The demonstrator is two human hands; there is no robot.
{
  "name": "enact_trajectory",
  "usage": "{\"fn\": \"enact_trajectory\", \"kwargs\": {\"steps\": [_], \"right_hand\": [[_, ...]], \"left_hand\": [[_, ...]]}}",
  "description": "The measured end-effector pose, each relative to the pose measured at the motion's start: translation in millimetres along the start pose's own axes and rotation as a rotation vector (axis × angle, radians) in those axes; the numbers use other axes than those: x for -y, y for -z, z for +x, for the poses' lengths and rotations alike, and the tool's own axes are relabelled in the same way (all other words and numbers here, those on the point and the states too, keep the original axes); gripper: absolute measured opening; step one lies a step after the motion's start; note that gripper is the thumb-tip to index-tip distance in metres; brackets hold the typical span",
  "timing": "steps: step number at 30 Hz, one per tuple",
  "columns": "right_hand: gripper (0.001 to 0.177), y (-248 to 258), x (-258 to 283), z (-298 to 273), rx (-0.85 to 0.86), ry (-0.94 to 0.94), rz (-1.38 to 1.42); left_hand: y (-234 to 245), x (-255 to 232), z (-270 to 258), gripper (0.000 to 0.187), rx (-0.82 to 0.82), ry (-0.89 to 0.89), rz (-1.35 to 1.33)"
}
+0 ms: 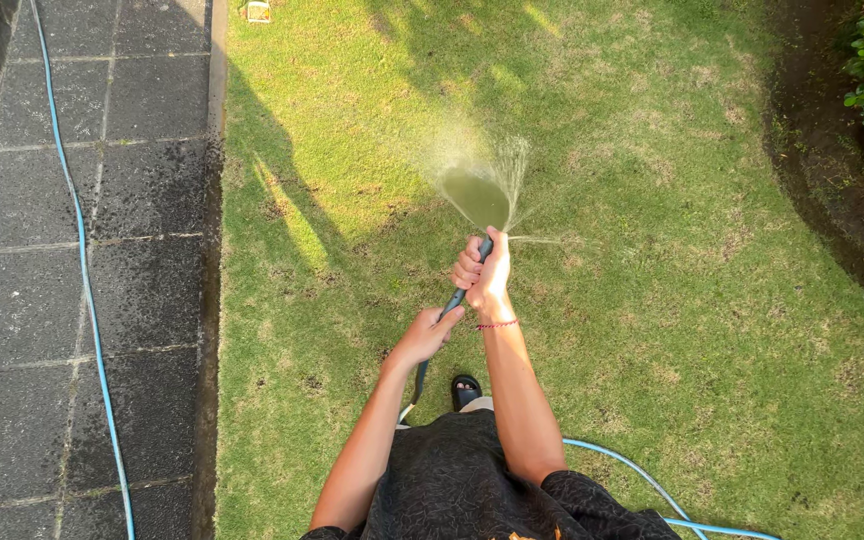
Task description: The person uses a garden hose to spray water across a grassy lawn and adjacent paved area. They move the hose nozzle back and forth to cover different sections of the grass and walk along the edge of the patio while continuing to spray.
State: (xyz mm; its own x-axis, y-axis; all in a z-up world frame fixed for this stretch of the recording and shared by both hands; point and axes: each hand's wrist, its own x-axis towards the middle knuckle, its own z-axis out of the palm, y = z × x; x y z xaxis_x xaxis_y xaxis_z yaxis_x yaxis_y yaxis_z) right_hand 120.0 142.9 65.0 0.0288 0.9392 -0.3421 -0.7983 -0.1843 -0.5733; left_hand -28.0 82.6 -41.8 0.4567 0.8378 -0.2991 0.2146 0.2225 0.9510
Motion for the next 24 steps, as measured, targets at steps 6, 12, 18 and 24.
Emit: {"fn": "enact_trajectory", "kwargs": {"steps": [6,12,18,24], "right_hand": [[0.057,5.9,16.1,3.5,-0.013,-0.052,0.029],[0.054,14.1,25.7,6.5,0.048,-0.058,-0.056],[0.056,24.2,32.6,6.1,0.032,-0.020,0.007],[0.056,24.8,29.3,8.9,0.036,-0.046,0.009]], "left_hand": [[-11.2,-10.6,6.6,0.052,-0.012,0.013,-0.002],[-23.9,-15.7,10.7,0.054,-0.016,0.030,0.017],[-32.9,-17.3,18.0,0.058,-0.027,0.029,0.065],[-31.4,-28.3,11.6,0.055,-0.033,0.106,0.036]]}}
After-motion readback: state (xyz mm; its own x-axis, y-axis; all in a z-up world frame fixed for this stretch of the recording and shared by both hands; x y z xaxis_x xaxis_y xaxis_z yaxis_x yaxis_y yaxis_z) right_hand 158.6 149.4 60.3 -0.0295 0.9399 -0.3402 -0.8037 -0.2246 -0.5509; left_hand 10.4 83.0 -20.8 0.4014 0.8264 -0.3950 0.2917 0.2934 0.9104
